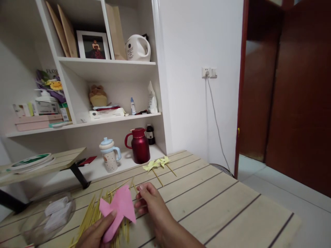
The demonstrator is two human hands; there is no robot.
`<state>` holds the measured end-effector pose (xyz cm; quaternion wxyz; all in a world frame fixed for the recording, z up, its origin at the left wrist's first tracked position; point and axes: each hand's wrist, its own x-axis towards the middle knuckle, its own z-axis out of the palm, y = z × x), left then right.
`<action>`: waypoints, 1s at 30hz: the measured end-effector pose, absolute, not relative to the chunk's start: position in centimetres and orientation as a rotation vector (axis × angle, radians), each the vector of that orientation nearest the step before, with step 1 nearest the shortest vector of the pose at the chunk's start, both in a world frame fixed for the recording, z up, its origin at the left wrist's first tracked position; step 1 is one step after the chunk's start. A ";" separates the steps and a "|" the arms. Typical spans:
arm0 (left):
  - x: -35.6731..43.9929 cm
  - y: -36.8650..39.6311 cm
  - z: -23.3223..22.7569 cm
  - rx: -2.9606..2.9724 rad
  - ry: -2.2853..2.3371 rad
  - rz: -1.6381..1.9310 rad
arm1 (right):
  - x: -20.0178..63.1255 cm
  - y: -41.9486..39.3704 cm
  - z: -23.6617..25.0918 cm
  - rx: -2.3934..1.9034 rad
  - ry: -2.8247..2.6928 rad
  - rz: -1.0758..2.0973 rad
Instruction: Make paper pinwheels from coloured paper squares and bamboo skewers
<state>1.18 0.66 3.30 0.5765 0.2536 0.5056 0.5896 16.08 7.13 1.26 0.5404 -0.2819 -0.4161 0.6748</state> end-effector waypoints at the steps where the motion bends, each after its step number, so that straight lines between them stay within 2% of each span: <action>1: 1.1 0.7 3.3 0.596 1.140 1.385 | 16.1 7.2 1.3 -0.678 -0.994 1.603; 10: 1.5 0.1 2.8 0.569 1.152 1.482 | 16.7 6.9 1.8 -0.712 -1.057 1.630; 20: 1.9 -0.1 3.7 0.527 1.129 1.454 | 16.7 5.2 1.8 -0.675 -1.440 1.488; 30: 2.3 0.3 2.5 0.664 1.111 1.418 | 17.3 5.5 1.9 -0.715 -1.649 1.123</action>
